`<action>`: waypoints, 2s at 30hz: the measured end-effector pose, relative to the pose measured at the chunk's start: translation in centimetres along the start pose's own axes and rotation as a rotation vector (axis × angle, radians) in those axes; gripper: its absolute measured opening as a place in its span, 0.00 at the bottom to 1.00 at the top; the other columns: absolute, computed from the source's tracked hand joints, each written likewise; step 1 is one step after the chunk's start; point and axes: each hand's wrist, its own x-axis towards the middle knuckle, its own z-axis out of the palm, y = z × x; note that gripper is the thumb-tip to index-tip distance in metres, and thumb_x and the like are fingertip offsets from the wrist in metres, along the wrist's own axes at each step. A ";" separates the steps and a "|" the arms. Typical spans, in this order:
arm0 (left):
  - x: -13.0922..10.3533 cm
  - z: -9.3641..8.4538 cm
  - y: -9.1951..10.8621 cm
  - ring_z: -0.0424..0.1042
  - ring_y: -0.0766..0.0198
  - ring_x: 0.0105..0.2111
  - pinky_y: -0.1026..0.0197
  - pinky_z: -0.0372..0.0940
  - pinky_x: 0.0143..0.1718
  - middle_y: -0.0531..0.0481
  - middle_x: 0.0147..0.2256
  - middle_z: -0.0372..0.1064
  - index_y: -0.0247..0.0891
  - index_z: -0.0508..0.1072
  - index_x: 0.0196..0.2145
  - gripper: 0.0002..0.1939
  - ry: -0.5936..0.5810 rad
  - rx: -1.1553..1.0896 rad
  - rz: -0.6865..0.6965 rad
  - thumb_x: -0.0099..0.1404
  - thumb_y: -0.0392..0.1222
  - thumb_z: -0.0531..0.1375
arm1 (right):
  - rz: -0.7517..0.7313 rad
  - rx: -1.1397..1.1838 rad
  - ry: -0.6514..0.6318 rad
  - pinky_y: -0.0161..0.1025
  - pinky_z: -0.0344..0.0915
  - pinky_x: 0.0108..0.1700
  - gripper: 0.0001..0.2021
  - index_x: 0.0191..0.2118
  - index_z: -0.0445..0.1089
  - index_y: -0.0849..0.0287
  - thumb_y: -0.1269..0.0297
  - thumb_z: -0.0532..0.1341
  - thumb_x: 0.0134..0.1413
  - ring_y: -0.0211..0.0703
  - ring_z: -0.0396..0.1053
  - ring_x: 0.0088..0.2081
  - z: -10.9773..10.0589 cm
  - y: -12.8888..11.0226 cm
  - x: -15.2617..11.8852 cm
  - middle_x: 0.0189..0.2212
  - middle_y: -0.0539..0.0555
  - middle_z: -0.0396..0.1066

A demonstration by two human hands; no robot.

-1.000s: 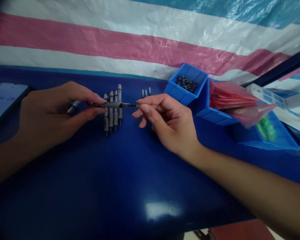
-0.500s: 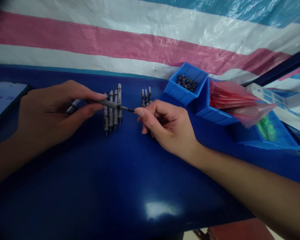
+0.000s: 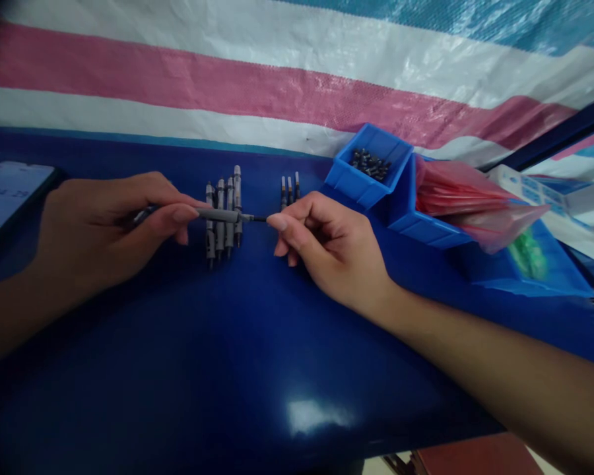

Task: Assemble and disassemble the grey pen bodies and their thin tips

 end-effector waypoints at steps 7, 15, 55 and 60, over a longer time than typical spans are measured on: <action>-0.2 -0.3 0.2 0.75 0.67 0.24 0.59 0.65 0.29 0.59 0.26 0.77 0.47 0.79 0.31 0.23 -0.058 0.042 -0.024 0.87 0.50 0.62 | 0.000 -0.083 -0.040 0.38 0.65 0.26 0.22 0.34 0.81 0.53 0.46 0.68 0.80 0.36 0.70 0.22 -0.1 -0.6 -0.1 0.25 0.49 0.78; -0.4 0.0 -0.1 0.87 0.61 0.43 0.58 0.80 0.44 0.59 0.49 0.87 0.53 0.86 0.53 0.06 0.005 0.074 -0.044 0.81 0.47 0.71 | -0.011 0.027 0.033 0.42 0.80 0.36 0.07 0.46 0.84 0.47 0.54 0.78 0.71 0.44 0.82 0.34 0.1 0.3 -0.2 0.38 0.50 0.86; -0.8 0.4 -0.2 0.90 0.52 0.47 0.52 0.80 0.40 0.55 0.51 0.87 0.48 0.77 0.55 0.12 -0.014 0.060 -0.026 0.76 0.43 0.70 | -0.130 0.039 0.015 0.51 0.83 0.42 0.25 0.68 0.79 0.30 0.61 0.76 0.72 0.56 0.83 0.54 0.6 -0.4 -1.1 0.55 0.51 0.84; -1.0 0.6 -0.1 0.87 0.50 0.58 0.44 0.82 0.57 0.56 0.56 0.86 0.49 0.70 0.58 0.16 0.032 -0.144 -0.142 0.77 0.39 0.68 | -0.113 0.018 0.073 0.51 0.82 0.42 0.15 0.61 0.81 0.38 0.55 0.75 0.73 0.55 0.83 0.51 0.6 0.0 -0.8 0.51 0.53 0.84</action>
